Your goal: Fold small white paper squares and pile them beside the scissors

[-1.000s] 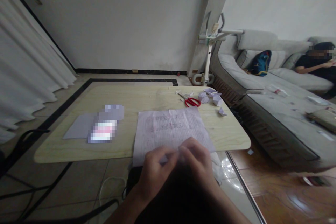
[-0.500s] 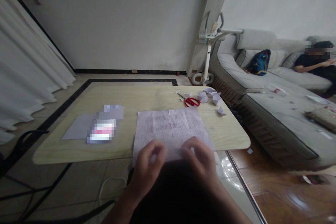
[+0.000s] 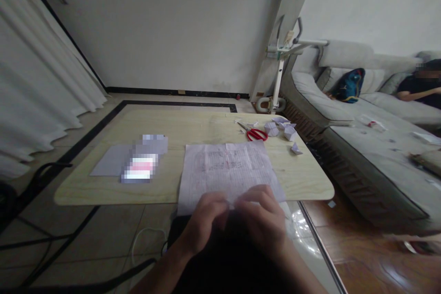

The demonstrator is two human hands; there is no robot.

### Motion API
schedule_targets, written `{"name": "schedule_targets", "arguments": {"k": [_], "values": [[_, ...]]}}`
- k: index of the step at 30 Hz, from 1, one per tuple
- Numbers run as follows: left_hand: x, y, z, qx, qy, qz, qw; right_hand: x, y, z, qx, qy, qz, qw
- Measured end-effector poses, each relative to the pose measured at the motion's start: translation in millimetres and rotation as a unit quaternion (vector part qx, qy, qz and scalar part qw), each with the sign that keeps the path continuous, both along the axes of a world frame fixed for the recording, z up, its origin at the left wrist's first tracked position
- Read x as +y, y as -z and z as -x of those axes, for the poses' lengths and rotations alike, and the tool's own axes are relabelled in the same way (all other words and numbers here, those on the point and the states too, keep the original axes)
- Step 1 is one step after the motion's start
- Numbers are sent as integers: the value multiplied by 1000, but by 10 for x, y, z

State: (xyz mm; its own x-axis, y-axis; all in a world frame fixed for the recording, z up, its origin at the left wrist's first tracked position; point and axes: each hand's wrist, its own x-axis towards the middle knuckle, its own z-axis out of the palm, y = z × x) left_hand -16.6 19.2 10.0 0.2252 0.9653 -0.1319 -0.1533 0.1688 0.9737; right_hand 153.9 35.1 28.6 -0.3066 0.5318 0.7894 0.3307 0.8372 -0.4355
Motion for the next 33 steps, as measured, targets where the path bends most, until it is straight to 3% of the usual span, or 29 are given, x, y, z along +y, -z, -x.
{"name": "schedule_targets", "arguments": {"k": [4, 9, 26, 33], "values": [[38, -12, 70, 23, 0, -19, 1000, 2, 6, 7, 0, 9, -12, 1000], [33, -3, 24, -25, 13, 21, 999, 1, 9, 10, -16, 20, -25, 999], [30, 201, -77, -90, -55, 83, 991, -1, 46, 5, -49, 13, -33, 998], [67, 157, -70, -92, -40, 91, 991, 13, 22, -12, -44, 8, -35, 998]]}}
